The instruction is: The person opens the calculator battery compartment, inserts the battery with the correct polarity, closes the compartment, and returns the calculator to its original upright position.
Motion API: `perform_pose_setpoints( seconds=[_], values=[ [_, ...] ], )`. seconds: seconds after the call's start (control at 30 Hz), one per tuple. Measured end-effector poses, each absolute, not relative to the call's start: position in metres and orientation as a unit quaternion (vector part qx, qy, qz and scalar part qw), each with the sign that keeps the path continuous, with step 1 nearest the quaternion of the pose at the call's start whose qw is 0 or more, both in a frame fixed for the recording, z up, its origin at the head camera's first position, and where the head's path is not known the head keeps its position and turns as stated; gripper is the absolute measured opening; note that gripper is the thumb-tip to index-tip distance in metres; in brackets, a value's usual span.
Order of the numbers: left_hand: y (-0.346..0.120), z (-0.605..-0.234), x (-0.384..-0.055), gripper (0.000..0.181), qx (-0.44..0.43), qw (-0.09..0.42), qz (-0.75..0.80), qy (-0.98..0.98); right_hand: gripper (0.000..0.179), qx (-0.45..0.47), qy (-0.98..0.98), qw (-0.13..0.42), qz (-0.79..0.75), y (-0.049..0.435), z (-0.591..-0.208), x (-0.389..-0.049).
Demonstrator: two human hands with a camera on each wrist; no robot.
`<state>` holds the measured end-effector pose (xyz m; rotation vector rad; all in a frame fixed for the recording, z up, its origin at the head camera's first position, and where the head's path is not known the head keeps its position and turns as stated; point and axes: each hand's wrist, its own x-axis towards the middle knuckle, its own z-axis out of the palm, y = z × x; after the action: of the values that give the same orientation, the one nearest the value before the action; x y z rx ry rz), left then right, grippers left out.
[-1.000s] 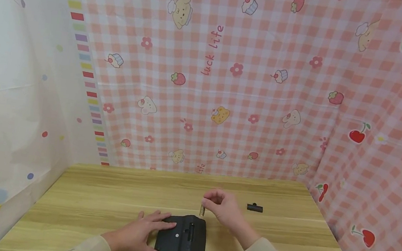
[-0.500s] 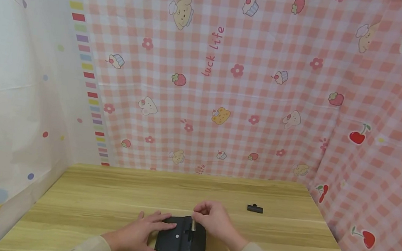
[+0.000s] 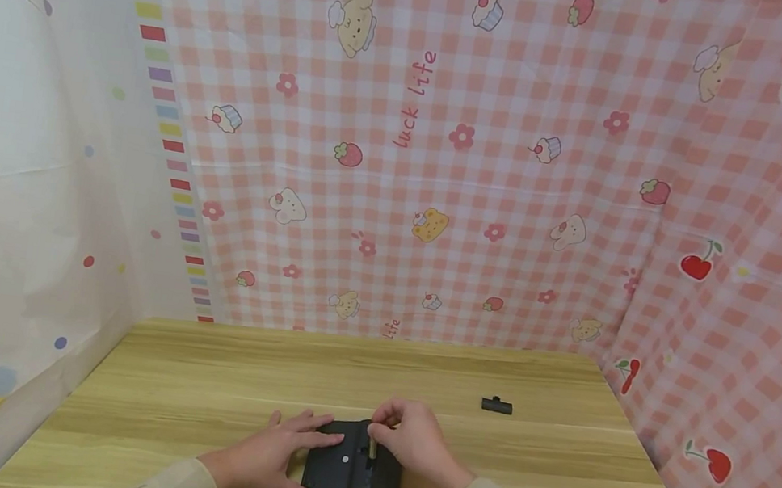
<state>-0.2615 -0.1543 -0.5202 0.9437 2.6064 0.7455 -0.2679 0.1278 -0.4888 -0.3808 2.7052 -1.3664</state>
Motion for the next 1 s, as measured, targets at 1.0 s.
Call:
perform_pose_setpoints(
  seconds=[1.0],
  values=[
    [-0.1547, -0.52, -0.2621, 0.092, 0.327, 0.14, 0.26, 0.898, 0.003, -0.117, 0.894, 0.049, -0.429, 0.1314, -0.4957, -0.2653]
  ],
)
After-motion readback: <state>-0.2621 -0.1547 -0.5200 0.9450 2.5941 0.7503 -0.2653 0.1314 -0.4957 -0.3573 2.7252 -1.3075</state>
